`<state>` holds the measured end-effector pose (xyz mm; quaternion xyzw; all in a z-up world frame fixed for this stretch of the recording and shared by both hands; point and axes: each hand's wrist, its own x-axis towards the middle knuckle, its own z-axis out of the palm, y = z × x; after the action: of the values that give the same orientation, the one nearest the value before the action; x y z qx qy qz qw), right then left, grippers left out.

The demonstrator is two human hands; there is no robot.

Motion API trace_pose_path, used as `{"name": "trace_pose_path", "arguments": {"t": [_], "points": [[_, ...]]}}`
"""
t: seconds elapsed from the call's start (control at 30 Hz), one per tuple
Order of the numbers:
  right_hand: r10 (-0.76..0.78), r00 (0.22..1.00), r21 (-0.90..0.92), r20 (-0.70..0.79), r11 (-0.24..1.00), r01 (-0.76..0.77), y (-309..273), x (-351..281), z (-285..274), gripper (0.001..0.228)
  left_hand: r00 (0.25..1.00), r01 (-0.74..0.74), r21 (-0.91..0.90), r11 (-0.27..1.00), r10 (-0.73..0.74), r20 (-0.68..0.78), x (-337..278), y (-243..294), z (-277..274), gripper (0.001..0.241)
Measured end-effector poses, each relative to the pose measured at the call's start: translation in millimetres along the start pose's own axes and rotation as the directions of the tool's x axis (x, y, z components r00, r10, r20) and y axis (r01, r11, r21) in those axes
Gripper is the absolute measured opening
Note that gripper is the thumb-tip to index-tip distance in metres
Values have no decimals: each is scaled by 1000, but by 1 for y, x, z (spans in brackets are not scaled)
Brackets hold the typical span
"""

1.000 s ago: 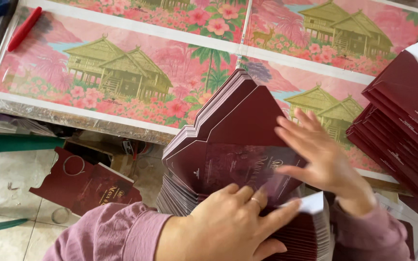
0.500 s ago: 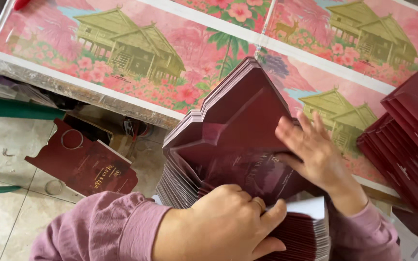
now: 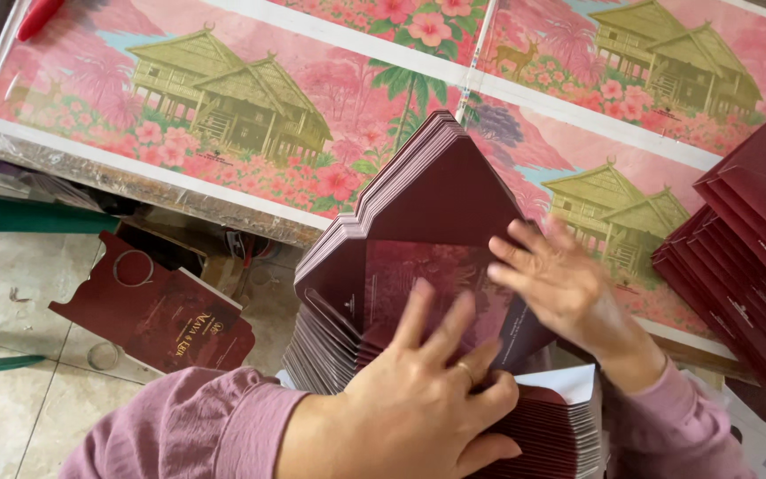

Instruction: The person folds a stack of maroon paper items by hand, aligning the edges and pressing down on the creases. They repeatedly lift and turn the stack to fold different sections, ensuring the folds are sharp and even.

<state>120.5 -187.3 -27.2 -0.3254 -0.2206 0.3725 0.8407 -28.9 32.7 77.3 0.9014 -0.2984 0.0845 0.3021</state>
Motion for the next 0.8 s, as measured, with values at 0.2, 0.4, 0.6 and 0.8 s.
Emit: {"name": "trace_pose_path", "arguments": {"t": [0.2,0.4,0.6,0.8], "points": [[-95,989,-993,114,-9,114,-25,32,31,66,991,37,-58,998,-29,130,9,0,1,40],[-70,986,-988,-153,45,-150,4,-34,-20,98,975,16,-41,999,-7,222,25,-8,2,43],[-259,876,-912,-406,57,-406,-6,-47,-8,93,961,-157,-87,984,173,217,63,-39,47,24],[-249,944,-901,217,-424,95,-17,-35,-2,81,928,13,-19,1000,-5,372,63,-29,44,40]]}}
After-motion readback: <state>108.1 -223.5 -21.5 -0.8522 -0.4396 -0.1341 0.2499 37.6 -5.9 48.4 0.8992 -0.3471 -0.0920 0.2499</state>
